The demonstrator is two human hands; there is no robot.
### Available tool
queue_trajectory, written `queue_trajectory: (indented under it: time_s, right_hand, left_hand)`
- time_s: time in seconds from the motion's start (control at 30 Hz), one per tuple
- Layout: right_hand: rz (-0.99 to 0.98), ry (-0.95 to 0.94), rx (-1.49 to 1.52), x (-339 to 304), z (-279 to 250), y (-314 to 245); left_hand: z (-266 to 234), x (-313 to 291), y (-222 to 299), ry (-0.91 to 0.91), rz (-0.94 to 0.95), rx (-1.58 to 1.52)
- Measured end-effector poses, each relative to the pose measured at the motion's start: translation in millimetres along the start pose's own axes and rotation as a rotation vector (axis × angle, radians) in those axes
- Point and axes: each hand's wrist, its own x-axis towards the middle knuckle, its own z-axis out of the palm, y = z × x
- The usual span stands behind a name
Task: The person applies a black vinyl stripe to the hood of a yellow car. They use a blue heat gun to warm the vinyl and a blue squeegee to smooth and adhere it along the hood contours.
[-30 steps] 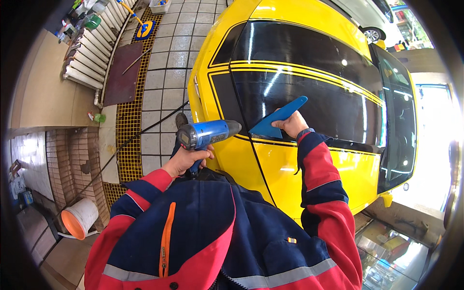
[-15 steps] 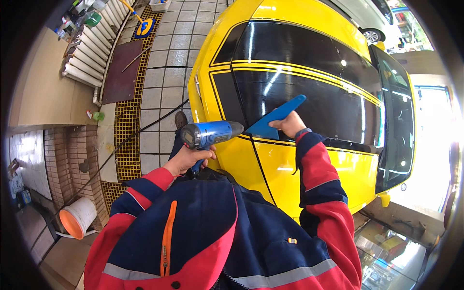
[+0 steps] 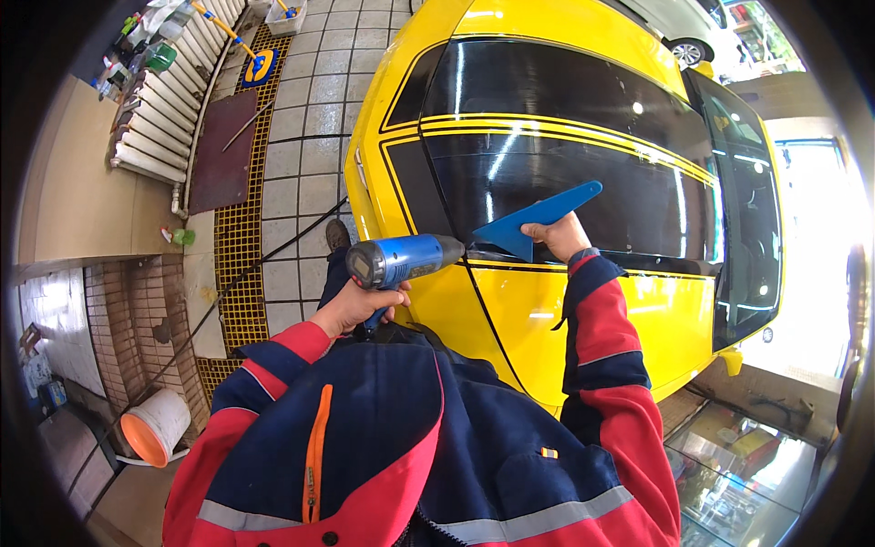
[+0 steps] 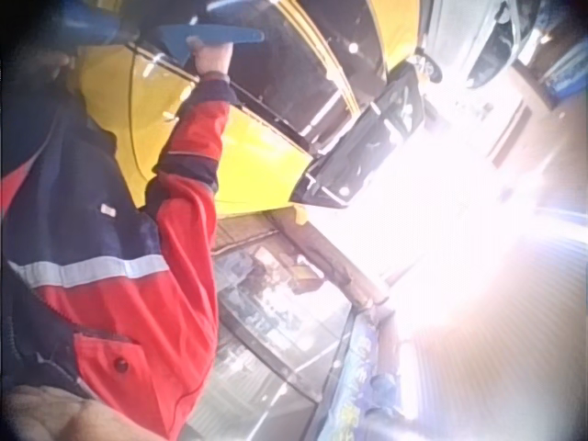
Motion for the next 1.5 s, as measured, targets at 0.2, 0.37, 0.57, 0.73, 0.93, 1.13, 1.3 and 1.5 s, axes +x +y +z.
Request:
queue_trajectory:
  time_s: [0.2,0.37,0.57,0.73,0.93,1.13,1.3,1.5]
  right_hand:
    - [-0.155,0.035,0.011,-11.5,12.9,18.4]
    - [-0.17,0.031,0.027,-9.6,8.9,21.4]
    - [-0.126,0.001,0.048,-8.0,1.5,15.8]
    - [-0.209,-0.002,-0.049,-10.0,-0.4,8.8]
    - [-0.207,-0.091,-0.124,-0.6,16.5,1.6]
    - [-0.214,-0.157,-0.249,5.7,23.3,-15.4]
    - [-0.033,-0.203,-0.054,8.6,8.6,-23.3]
    - [-0.048,-0.158,-0.031,7.9,2.4,-12.6]
  left_hand:
    - [7.8,5.6,0.8,0.009,0.004,0.042]
    - [8.1,4.0,3.5,0.019,-0.003,0.04]
    - [10.4,3.9,5.8,0.008,0.015,0.041]
    - [14.3,2.5,7.7,-0.01,0.038,0.058]
    - [13.5,-0.5,8.1,0.05,0.102,0.003]
    - [0.7,-7.0,8.8,0.069,0.107,-0.005]
    - [-3.2,-16.9,6.5,0.088,0.076,-0.028]
    - [-9.5,-20.1,3.3,0.087,0.075,-0.015]
